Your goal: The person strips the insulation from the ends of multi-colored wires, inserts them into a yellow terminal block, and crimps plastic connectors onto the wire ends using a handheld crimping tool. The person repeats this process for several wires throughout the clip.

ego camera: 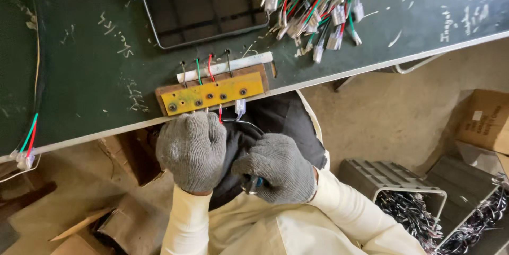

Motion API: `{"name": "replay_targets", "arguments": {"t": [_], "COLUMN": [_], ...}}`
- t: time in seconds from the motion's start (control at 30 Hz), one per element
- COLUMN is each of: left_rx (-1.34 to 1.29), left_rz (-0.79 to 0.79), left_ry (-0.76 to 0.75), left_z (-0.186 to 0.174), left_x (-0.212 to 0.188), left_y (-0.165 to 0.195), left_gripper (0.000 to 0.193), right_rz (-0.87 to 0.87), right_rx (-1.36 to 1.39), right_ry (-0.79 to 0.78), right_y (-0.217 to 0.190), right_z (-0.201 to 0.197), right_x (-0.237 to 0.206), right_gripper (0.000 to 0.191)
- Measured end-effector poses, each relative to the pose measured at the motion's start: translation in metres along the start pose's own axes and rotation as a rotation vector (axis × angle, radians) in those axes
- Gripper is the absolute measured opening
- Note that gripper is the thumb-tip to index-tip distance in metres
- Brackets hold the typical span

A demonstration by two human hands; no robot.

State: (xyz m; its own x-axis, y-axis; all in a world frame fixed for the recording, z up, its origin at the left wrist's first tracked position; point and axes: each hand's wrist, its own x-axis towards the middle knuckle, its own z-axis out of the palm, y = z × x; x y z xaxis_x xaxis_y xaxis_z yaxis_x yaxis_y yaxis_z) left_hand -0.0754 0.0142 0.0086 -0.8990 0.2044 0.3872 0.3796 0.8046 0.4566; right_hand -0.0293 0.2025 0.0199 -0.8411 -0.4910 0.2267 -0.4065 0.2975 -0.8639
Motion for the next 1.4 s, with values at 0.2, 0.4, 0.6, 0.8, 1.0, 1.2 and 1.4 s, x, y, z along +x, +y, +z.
{"name": "replay_targets", "arguments": {"t": [0.2,0.4,0.6,0.8,1.0,1.2,1.4], "left_rx": [0.041,0.089,-0.129,-0.131,-0.165,-0.105,-0.204], "left_rz": [-0.026,-0.045,-0.014,0.205,0.086,0.128,0.018], "left_ry": [0.025,-0.011,-0.446,-0.184,-0.332,-0.479,-0.373], "left_z": [0.009,0.012,-0.037,-0.05,-0.048,-0.052,-0.061], "left_x": [-0.006,-0.004,0.012,-0.012,-0.03,-0.037,-0.043], "left_y": [-0.001,0.0,0.011,0.036,0.03,0.022,0.025], "left_gripper": [0.016,0.026,0.031,0.022,0.02,0.019,0.021], "right_rz": [-0.006,0.009,0.057,0.046,0.015,0.017,-0.046], "right_rx": [0.027,0.07,-0.056,-0.192,-0.309,-0.295,-0.239], "right_ry": [0.013,0.034,0.041,-0.003,-0.021,-0.029,-0.024], "right_y": [0.006,0.001,0.006,0.012,0.011,0.016,0.005], "right_z": [0.005,0.004,0.005,0.01,0.011,0.011,0.015], "right_x": [0.0,0.0,-0.003,-0.001,0.001,-0.005,0.001], "right_gripper": [0.027,0.024,0.023,0.025,0.038,0.039,0.044]}}
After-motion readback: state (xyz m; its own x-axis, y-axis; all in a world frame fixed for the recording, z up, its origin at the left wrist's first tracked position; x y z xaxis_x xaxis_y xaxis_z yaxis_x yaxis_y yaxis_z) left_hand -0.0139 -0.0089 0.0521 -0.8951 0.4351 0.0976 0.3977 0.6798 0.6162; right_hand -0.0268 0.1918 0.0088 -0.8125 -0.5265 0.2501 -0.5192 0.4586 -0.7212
